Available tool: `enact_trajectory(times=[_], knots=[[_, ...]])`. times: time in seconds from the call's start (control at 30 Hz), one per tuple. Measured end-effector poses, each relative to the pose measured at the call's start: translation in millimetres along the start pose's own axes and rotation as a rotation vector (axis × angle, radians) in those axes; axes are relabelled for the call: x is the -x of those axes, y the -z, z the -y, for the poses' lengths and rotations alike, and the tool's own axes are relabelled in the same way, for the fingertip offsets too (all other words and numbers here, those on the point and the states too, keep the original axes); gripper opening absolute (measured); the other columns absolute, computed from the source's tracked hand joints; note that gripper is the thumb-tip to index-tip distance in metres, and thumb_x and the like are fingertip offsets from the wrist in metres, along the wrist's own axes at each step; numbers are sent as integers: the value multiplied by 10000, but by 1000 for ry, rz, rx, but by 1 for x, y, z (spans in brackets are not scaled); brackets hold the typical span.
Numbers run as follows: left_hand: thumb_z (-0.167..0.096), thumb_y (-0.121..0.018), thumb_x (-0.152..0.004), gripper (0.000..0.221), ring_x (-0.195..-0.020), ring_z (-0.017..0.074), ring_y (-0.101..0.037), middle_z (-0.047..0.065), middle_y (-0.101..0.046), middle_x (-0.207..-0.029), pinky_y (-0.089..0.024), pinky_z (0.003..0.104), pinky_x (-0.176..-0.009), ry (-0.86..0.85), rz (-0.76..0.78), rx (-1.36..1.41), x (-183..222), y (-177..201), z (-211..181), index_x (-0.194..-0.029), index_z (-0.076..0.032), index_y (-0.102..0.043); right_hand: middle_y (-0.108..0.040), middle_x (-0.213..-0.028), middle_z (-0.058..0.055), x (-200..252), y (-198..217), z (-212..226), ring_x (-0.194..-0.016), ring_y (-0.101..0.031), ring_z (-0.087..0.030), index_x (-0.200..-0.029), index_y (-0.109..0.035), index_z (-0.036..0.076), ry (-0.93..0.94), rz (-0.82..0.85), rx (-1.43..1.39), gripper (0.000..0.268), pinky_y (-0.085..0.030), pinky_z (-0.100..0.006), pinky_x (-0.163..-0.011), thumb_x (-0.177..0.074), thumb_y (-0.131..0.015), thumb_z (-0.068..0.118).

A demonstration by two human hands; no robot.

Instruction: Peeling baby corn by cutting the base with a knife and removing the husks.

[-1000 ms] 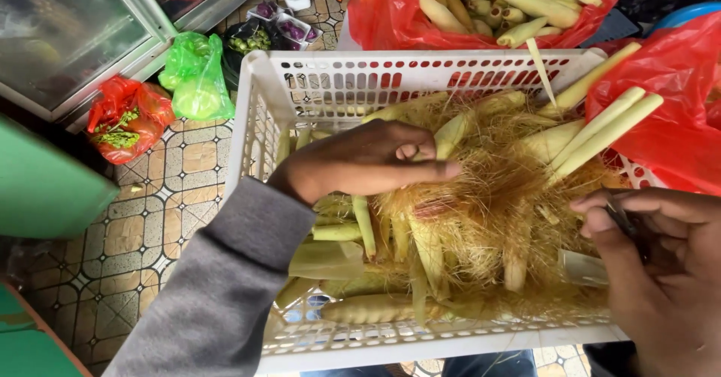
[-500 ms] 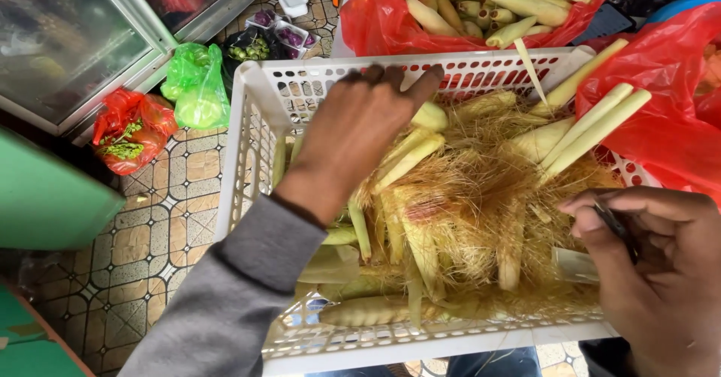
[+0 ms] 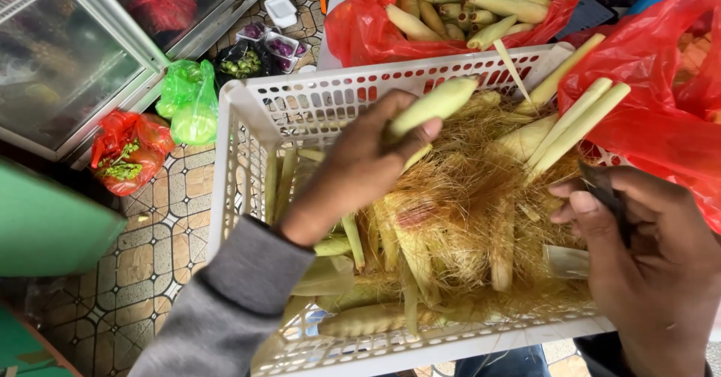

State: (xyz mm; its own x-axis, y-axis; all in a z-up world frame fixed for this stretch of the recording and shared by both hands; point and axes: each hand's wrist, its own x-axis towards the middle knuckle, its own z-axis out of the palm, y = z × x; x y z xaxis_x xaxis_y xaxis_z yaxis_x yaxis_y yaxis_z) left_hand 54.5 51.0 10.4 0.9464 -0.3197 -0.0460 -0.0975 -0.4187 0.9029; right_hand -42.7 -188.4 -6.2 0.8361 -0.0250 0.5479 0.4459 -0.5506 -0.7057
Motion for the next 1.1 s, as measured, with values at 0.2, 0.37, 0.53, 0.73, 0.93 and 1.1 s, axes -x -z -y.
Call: enact_trajectory(times=[0.2, 0.37, 0.53, 0.73, 0.93, 1.1], knots=[[-330, -366, -1022, 568, -511, 82, -400, 145, -583, -1153, -370, 219, -343, -220, 103, 243, 9, -44, -7, -1547, -126, -292, -768, -1057, -169, -4, 6, -6, -633, -661, -148, -1323, -668, -127, 88, 45, 264, 412, -486, -260, -495, -1075, -481, 144], [-475, -301, -986, 652, -956, 240, -545, 187, -574, -1348, -484, 389, -754, -199, 194, 138, 19, -54, -20, -1513, -96, -365, -772, -1126, -146, 2, 5, -3, -845, -702, -163, -1261, -652, -70, 78, -46, 313, 320, -540, -289, -768, -1073, -522, 155], [-428, -311, -1036, 595, -1234, 337, -595, 245, -556, -1407, -510, 420, -982, -443, 134, 187, 27, -60, -30, -1436, 3, -402, -692, -1266, -308, 3, 3, -9, -767, -768, -202, -1131, -571, -124, 193, -86, 26, 193, -650, -294, -755, -1001, -532, 14], [-313, -376, -1051, 507, -1332, 348, -565, 230, -555, -1443, -448, 424, -1113, -486, 40, 192, 35, -66, -40, -1438, 14, -407, -719, -1116, -262, 7, 7, -24, -1231, -743, -442, -1004, -590, -45, 258, -113, -36, 141, -674, -475, -1071, -899, -684, -59], [-276, -451, -1039, 432, -1182, 305, -632, 199, -609, -1306, -494, 379, -1003, -506, -23, 166, 36, -68, -36, -1376, -10, -405, -736, -1111, -233, 7, 6, -20, -1217, -742, -362, -1013, -645, -65, 136, -126, -24, 140, -639, -405, -1077, -887, -706, -58], [-215, -478, -1034, 441, -1244, 342, -625, 224, -569, -1401, -506, 401, -1021, -497, -12, 109, 36, -68, -37, -1416, -18, -376, -746, -1089, -219, 6, 9, -21, -1243, -732, -374, -1011, -651, -64, 147, -101, -9, 128, -657, -382, -1029, -892, -698, -53]])
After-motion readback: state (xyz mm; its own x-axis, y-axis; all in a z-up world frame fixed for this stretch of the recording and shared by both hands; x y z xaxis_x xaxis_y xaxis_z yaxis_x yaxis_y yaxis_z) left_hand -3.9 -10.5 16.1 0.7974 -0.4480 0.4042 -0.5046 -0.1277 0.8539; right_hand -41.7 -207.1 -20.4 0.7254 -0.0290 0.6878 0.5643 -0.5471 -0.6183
